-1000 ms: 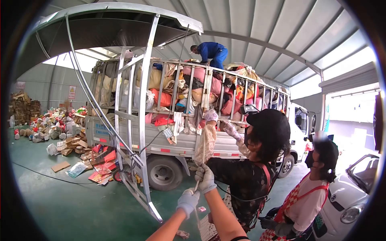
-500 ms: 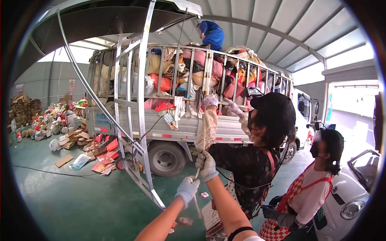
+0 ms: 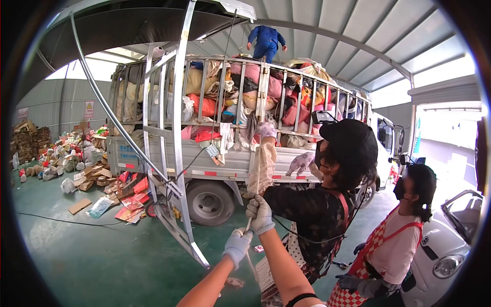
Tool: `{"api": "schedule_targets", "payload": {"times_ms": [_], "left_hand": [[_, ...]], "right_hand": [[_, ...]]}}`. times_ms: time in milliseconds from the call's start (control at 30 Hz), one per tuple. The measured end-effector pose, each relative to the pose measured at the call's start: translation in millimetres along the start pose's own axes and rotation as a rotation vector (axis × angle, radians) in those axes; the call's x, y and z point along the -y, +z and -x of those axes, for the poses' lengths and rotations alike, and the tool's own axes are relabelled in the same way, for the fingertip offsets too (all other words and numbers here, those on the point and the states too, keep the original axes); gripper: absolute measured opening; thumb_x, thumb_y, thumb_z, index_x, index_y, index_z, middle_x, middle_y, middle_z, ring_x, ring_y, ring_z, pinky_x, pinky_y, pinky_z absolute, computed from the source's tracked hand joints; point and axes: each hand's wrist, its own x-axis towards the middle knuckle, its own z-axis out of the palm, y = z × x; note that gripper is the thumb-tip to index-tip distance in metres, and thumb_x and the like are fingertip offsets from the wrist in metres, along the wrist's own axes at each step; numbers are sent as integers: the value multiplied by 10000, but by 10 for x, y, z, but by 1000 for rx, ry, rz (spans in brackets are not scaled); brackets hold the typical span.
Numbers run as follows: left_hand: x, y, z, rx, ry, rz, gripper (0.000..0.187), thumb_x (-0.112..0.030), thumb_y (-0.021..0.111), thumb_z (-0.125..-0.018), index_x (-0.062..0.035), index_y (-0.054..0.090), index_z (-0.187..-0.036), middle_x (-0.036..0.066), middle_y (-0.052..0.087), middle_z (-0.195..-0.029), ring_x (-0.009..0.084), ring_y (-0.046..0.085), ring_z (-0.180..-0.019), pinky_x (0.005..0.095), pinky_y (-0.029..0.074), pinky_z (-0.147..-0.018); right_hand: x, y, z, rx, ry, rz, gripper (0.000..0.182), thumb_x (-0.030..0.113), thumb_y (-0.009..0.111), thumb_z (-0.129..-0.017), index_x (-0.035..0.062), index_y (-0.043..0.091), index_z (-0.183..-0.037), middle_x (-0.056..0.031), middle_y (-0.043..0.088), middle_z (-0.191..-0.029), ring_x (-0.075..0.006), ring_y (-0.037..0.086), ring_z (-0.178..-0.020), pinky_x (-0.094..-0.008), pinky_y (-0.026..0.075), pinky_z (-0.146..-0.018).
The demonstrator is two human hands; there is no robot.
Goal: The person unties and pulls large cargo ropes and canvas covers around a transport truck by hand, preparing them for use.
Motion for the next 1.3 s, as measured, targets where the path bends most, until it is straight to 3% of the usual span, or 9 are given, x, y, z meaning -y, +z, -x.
{"api": "schedule_targets", "payload": {"times_ms": [67, 567, 667, 1100, 1300], "left_hand": [[-4, 22, -4, -16, 38, 125, 138, -170, 530, -777, -34, 532, -799, -3, 441, -517, 93, 411, -389, 245, 350, -369], [82, 152, -70, 10, 112, 101, 163, -197, 526, -778, -35, 541, -797, -3, 441, -503, 98, 417, -393, 253, 374, -381], [-81, 109, 40, 25, 27, 170, 163, -192, 526, -778, -32, 541, -807, 0, 444, -509, 97, 418, -393, 252, 375, -381], [-49, 111, 31, 17, 20, 98, 165, -188, 527, -775, -30, 550, -816, -3, 451, -520, 100, 436, -412, 251, 386, -392], [-58, 65, -15, 62, -41, 104, 271, -264, 521, -783, -35, 523, -927, 21, 509, -589, 112, 471, -472, 262, 387, -453]], "right_hand": [[3, 5, 14, -9, -19, 3, 117, 180, 389, -853, 83, 447, -884, 81, 281, -484, -33, 212, -349, -186, 169, -312], [69, -206, -30, 23, -15, -9, 110, 189, 397, -849, 104, 463, -876, 84, 297, -498, -33, 215, -352, -184, 162, -317], [50, -188, -35, -3, -24, -19, 126, 182, 390, -852, 82, 456, -892, 84, 280, -495, -33, 207, -345, -181, 155, -309], [-9, -322, -95, -31, 11, -79, 115, 191, 411, -845, 91, 464, -863, 85, 283, -493, -31, 207, -351, -181, 159, -312], [-22, -352, -158, -26, 10, -65, 129, 190, 400, -849, 84, 449, -904, 80, 283, -500, -33, 210, -359, -184, 169, -324]]}}
